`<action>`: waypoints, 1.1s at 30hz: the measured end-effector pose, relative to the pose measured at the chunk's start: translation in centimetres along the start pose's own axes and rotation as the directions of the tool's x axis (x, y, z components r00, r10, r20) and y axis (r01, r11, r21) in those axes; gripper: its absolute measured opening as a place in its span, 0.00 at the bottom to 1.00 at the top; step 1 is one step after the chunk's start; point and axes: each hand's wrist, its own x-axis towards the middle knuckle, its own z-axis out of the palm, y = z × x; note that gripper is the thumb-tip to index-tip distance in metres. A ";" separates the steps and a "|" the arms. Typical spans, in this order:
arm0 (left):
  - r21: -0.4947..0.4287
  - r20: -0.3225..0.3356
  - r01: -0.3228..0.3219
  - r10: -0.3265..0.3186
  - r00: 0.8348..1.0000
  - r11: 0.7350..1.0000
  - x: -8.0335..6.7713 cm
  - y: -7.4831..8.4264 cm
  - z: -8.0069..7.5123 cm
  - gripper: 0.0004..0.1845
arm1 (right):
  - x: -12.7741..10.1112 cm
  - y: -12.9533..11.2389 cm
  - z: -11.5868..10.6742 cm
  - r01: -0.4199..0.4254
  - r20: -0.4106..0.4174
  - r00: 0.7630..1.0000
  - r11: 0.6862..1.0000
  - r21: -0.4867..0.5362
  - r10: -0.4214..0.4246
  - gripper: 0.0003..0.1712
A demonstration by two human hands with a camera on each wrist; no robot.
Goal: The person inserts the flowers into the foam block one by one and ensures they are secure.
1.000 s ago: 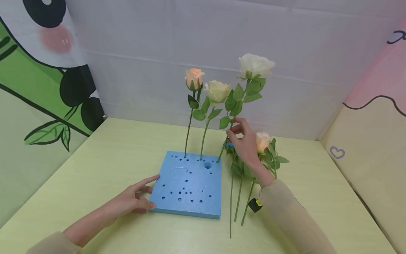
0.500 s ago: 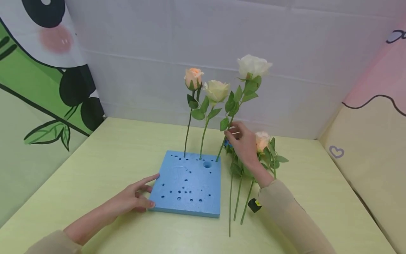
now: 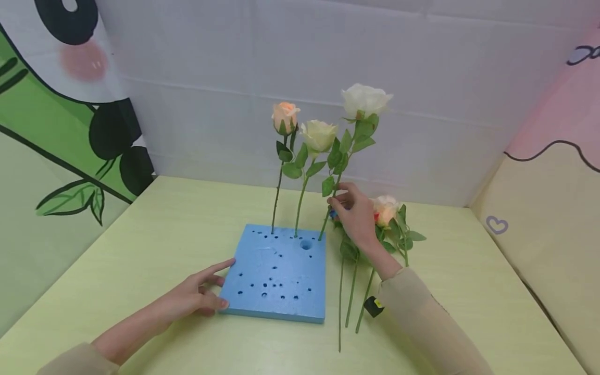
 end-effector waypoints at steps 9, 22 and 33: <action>0.002 0.002 0.005 -0.005 1.000 1.000 0.1 0.0 0.0 0.48 | -0.1 -0.2 0.1 0.000 0.009 1.000 1.000 -0.012 0.000 0.14; 0.001 0.003 0.003 -0.003 1.000 1.000 0.1 0.1 0.0 0.48 | 0.1 -0.2 0.6 0.020 0.029 0.999 0.998 -0.055 -0.018 0.11; -0.009 0.002 0.003 -0.003 1.000 1.000 0.0 0.0 0.0 0.48 | -0.3 -0.3 0.8 0.023 0.055 0.998 0.996 -0.086 -0.018 0.08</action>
